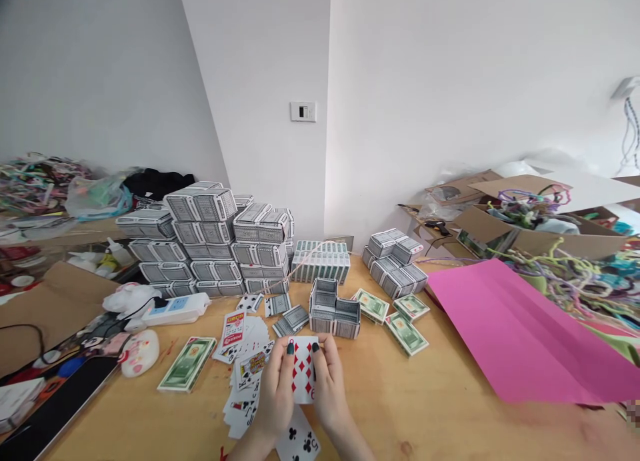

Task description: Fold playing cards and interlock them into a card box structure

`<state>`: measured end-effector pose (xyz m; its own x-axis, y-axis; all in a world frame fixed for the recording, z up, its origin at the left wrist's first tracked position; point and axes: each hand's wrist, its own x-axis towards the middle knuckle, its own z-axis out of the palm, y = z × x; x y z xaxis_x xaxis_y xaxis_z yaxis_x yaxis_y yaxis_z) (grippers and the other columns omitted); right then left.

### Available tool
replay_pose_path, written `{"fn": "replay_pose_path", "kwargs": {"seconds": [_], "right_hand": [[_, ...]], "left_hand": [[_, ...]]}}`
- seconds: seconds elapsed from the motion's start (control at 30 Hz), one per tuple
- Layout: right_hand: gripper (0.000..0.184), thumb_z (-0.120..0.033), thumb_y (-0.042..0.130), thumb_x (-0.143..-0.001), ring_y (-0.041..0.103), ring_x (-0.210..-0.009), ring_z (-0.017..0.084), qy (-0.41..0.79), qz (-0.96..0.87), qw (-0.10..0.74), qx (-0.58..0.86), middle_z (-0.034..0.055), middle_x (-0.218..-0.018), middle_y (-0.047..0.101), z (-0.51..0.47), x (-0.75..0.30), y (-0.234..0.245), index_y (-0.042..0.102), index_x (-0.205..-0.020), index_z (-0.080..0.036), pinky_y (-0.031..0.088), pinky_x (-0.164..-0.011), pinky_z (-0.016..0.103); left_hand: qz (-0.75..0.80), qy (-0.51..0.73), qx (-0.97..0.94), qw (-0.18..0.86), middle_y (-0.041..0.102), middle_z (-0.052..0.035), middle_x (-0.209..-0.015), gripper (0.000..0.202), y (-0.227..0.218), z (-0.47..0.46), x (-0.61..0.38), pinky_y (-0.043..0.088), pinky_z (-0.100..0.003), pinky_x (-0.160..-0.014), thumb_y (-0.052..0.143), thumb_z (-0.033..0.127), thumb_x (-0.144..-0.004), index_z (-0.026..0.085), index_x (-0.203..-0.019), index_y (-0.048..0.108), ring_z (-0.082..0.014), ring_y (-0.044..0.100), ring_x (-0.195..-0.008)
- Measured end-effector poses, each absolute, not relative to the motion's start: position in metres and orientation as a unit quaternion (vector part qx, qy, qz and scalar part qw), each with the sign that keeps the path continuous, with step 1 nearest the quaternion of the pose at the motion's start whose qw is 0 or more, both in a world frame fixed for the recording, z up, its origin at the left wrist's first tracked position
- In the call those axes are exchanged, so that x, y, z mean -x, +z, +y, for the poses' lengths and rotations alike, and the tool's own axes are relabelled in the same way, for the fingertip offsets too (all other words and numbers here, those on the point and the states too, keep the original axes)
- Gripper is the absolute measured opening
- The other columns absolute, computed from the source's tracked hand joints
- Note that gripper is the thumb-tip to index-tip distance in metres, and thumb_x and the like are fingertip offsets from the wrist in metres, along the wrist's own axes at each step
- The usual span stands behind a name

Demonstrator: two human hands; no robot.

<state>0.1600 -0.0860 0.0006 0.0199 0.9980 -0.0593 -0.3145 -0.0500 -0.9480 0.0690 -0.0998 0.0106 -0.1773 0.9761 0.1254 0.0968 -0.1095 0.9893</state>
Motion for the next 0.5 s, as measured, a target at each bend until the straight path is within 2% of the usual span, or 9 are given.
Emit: {"fn": "replay_pose_path", "kwargs": {"seconds": [0.27, 0.5], "right_hand": [[0.017, -0.036, 0.048, -0.075, 0.032, -0.044, 0.008, 0.581, -0.389, 0.565, 0.438, -0.0075, -0.055, 0.041, -0.084, -0.161, 0.000, 0.042, -0.084, -0.022, 0.028, -0.041, 0.019], [0.011, -0.030, 0.050, -0.072, 0.034, -0.043, 0.009, 0.664, -0.312, 0.554, 0.393, -0.0068, -0.051, 0.044, -0.080, -0.163, 0.005, 0.045, -0.078, -0.022, 0.027, -0.042, 0.019]], "left_hand": [[0.513, 0.552, -0.507, 0.420, 0.051, 0.0005, -0.069, 0.018, 0.008, -0.096, -0.066, 0.038, -0.023, -0.057, 0.035, 0.029, -0.084, 0.020, -0.093, 0.048, -0.0146, 0.048, -0.063], [0.456, 0.512, -0.482, 0.545, 0.040, 0.0056, -0.057, 0.012, 0.012, -0.090, -0.057, 0.030, -0.019, -0.044, 0.034, 0.028, -0.084, 0.021, -0.084, 0.045, -0.0095, 0.035, -0.046]]}}
